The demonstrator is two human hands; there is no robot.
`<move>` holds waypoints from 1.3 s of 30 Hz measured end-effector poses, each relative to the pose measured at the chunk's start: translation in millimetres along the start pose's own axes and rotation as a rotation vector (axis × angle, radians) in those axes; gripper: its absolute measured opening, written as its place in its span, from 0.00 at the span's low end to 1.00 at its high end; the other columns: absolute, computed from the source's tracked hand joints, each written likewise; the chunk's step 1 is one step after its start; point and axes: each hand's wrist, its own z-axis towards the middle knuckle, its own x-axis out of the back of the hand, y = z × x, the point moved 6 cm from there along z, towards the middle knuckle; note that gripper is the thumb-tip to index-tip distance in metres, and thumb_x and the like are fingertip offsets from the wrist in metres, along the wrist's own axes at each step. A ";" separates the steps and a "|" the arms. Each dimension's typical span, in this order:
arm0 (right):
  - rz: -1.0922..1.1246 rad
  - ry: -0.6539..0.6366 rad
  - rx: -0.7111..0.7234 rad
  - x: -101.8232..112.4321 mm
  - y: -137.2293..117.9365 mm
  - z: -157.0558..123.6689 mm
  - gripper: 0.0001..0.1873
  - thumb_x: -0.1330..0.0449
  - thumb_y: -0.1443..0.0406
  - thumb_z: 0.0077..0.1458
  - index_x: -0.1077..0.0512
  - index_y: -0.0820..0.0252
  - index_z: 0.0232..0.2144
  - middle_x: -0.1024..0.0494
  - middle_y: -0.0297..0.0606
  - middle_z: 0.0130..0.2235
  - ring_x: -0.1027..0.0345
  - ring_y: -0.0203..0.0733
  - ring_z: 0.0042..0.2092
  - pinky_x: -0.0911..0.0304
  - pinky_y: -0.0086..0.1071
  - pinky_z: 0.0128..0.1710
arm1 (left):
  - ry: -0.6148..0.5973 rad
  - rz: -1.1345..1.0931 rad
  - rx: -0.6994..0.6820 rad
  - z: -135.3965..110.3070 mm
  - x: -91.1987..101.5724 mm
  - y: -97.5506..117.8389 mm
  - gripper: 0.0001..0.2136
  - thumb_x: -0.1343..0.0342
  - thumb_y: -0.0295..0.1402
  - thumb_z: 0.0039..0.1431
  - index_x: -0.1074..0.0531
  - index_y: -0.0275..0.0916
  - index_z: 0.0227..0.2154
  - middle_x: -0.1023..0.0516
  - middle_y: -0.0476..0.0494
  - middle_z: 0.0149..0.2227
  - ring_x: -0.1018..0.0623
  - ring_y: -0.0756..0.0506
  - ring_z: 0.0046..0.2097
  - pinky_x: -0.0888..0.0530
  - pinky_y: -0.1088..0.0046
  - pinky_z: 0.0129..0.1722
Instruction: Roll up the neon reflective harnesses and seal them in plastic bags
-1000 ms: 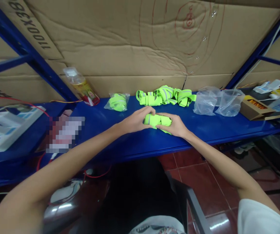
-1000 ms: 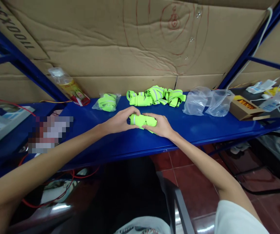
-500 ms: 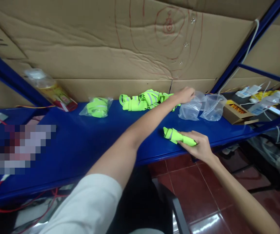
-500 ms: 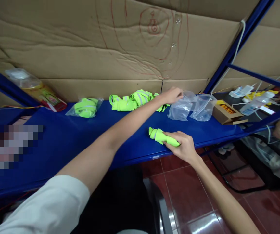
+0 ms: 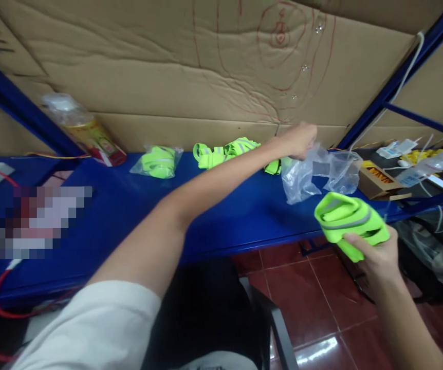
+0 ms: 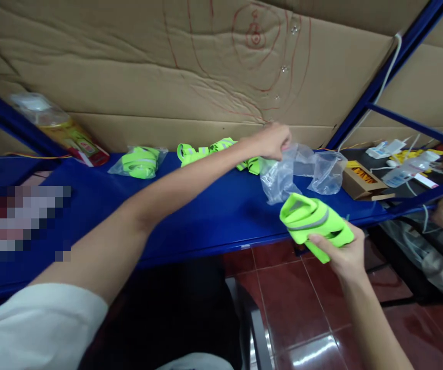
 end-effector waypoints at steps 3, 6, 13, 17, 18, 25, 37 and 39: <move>0.220 0.085 0.045 -17.8 -20.7 11.8 0.23 0.17 0.60 0.31 0.16 0.57 0.33 0.17 0.41 0.31 0.24 0.45 0.28 0.24 0.37 0.27 | 0.220 0.261 0.055 -72.4 92.4 -10.2 0.10 0.47 0.22 0.66 0.20 0.30 0.43 0.18 0.36 0.46 0.18 0.37 0.54 0.24 0.54 0.55; 0.327 0.071 0.077 -57.9 -42.0 17.8 0.26 0.17 0.59 0.29 0.16 0.57 0.35 0.16 0.41 0.35 0.22 0.43 0.32 0.23 0.35 0.32 | 0.458 0.605 0.061 -155.7 139.2 -8.4 0.12 0.49 0.27 0.70 0.19 0.33 0.43 0.23 0.35 0.54 0.29 0.24 0.66 0.34 0.31 0.64; 0.269 -0.337 -0.389 -175.0 -27.9 -3.1 0.26 0.16 0.58 0.31 0.17 0.60 0.35 0.13 0.41 0.36 0.23 0.41 0.30 0.24 0.32 0.31 | -0.003 0.384 -0.045 -298.6 5.4 -54.2 0.14 0.37 0.42 0.67 0.21 0.33 0.37 0.25 0.30 0.51 0.26 0.31 0.59 0.22 0.50 0.58; 0.270 -0.525 -0.591 -209.7 -19.5 -25.1 0.27 0.15 0.57 0.31 0.16 0.61 0.35 0.13 0.43 0.36 0.22 0.41 0.30 0.25 0.31 0.31 | 0.095 0.335 -0.110 -333.3 -17.2 -64.8 0.10 0.51 0.26 0.74 0.24 0.37 0.47 0.24 0.35 0.48 0.24 0.40 0.53 0.19 0.65 0.49; 0.265 -0.568 -0.609 -215.8 -20.4 -30.2 0.27 0.15 0.58 0.30 0.15 0.62 0.35 0.12 0.43 0.37 0.22 0.40 0.30 0.25 0.31 0.31 | 0.134 0.337 -0.118 -336.2 -16.8 -65.0 0.12 0.53 0.23 0.72 0.25 0.38 0.48 0.25 0.36 0.48 0.24 0.41 0.52 0.19 0.67 0.46; 0.157 -0.701 -0.685 -251.5 -22.8 -49.5 0.28 0.15 0.63 0.26 0.15 0.64 0.34 0.13 0.42 0.35 0.21 0.40 0.30 0.26 0.31 0.30 | 0.481 -0.133 0.108 -333.0 -10.7 -79.2 0.13 0.45 0.25 0.66 0.31 0.39 0.52 0.30 0.36 0.53 0.22 0.44 0.50 0.16 0.71 0.40; 0.034 -0.539 -0.566 -262.3 -11.3 -14.1 0.28 0.17 0.64 0.30 0.17 0.62 0.38 0.12 0.45 0.41 0.19 0.46 0.35 0.25 0.33 0.30 | 0.460 -0.281 0.272 -321.4 3.9 -63.6 0.08 0.46 0.35 0.72 0.23 0.40 0.46 0.18 0.46 0.35 0.20 0.45 0.41 0.22 0.64 0.48; -0.012 -0.571 -0.565 -264.2 -10.9 -9.5 0.28 0.17 0.63 0.30 0.17 0.63 0.37 0.12 0.46 0.40 0.20 0.45 0.34 0.26 0.33 0.28 | 0.380 -0.238 0.247 -322.8 8.2 -74.4 0.16 0.37 0.40 0.65 0.25 0.39 0.52 0.18 0.42 0.42 0.20 0.42 0.47 0.22 0.61 0.52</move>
